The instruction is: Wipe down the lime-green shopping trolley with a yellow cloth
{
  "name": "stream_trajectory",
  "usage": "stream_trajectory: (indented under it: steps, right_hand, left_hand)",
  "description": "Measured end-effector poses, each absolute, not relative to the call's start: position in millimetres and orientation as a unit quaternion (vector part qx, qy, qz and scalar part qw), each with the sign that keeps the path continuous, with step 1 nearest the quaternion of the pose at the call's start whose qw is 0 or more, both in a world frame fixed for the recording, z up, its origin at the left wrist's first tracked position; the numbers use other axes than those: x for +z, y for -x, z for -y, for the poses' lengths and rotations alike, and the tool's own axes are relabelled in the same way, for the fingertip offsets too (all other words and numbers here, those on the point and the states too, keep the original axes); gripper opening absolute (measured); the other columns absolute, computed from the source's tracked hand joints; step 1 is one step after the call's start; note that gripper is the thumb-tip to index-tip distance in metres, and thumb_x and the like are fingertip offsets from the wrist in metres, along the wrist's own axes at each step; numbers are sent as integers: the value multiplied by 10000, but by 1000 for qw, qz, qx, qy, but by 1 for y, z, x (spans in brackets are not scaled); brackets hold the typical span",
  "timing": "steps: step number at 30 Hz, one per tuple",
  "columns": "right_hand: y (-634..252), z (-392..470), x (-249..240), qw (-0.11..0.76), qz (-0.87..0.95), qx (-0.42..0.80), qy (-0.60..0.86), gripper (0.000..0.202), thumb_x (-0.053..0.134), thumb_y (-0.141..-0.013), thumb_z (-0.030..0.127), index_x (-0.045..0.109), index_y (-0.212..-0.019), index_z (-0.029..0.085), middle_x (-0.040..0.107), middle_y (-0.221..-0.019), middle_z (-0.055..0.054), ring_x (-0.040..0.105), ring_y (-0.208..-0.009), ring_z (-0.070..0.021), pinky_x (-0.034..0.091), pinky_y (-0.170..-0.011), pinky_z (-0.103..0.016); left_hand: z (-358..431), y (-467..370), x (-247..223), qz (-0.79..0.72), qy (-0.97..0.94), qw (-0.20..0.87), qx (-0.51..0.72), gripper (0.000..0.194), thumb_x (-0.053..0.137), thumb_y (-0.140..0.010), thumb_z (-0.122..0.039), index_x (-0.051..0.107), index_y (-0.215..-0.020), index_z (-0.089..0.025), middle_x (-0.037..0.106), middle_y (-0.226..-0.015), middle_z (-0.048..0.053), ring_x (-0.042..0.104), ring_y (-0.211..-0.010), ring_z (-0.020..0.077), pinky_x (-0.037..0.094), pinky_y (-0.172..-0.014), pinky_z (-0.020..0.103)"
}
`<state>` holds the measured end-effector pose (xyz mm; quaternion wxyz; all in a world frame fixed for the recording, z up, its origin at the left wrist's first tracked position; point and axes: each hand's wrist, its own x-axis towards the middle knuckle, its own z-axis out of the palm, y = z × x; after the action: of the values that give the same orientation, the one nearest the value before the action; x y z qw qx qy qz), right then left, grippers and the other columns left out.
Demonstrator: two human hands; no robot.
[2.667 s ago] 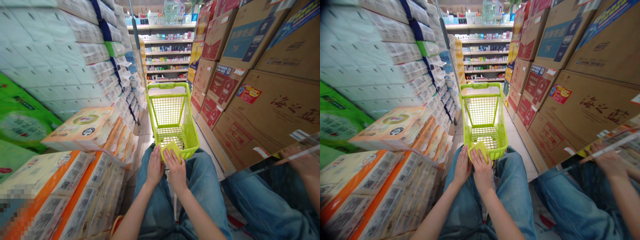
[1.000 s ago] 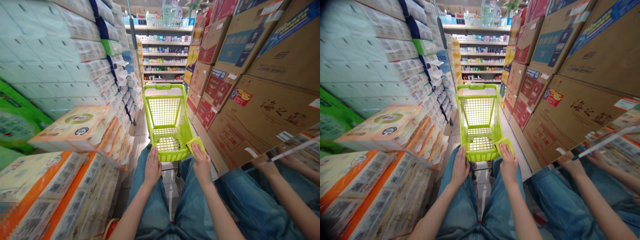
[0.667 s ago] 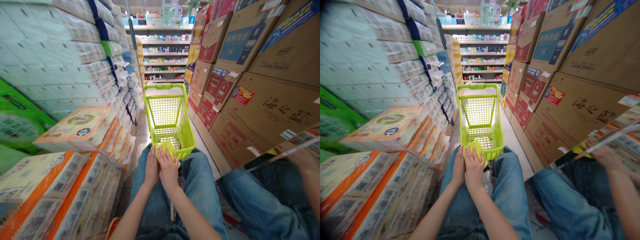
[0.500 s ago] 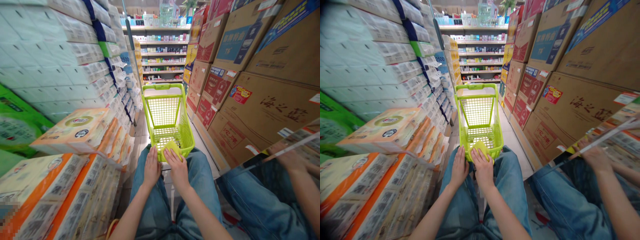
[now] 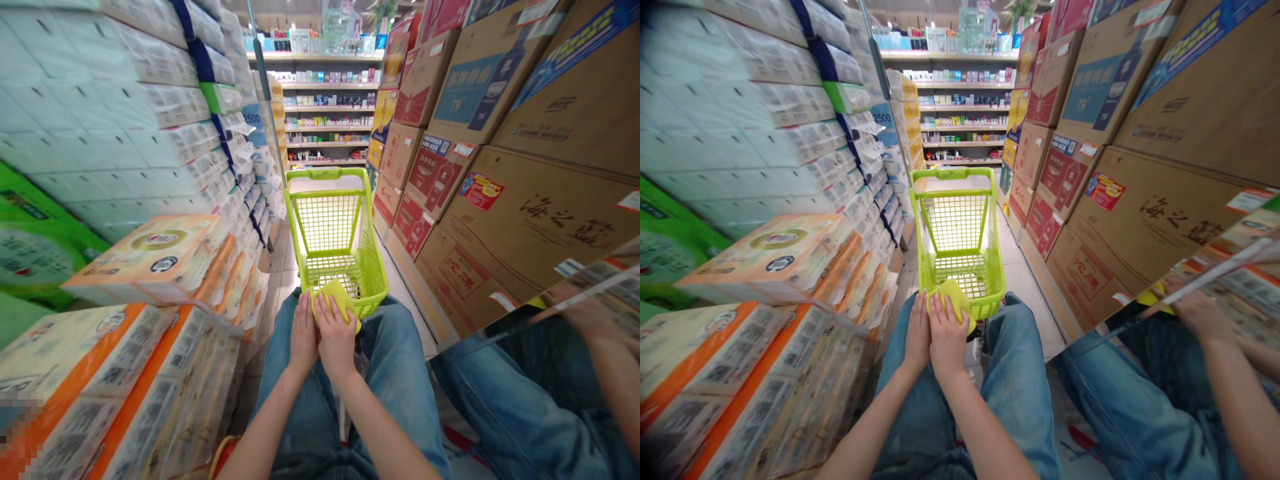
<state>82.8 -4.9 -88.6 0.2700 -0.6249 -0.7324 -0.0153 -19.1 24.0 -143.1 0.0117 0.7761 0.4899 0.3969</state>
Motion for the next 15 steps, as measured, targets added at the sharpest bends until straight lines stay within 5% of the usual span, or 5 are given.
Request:
stream_trajectory:
  steps: [10,15]
  right_hand:
    - [-208,5,-93,275,684,-63,673,807,356,-761,-60,381,-1492,279,514,-1469,-26,402,-1400,-161,275,-1079,-386]
    - [-178,2,-97,282,644,-74,707,801,351,-772,-44,339,-1515,253,473,-1499,-47,369,-1423,-202,240,-1110,-455]
  left_hand:
    - [-26,19,-144,-495,-778,-4,388,782,414,-866,-44,86,-1565,-162,287,-1597,153,201,-1500,278,312,-1180,533]
    - [-26,16,-145,-497,-766,2,407,793,409,-865,-42,62,-1567,-170,270,-1603,153,193,-1503,276,296,-1184,547]
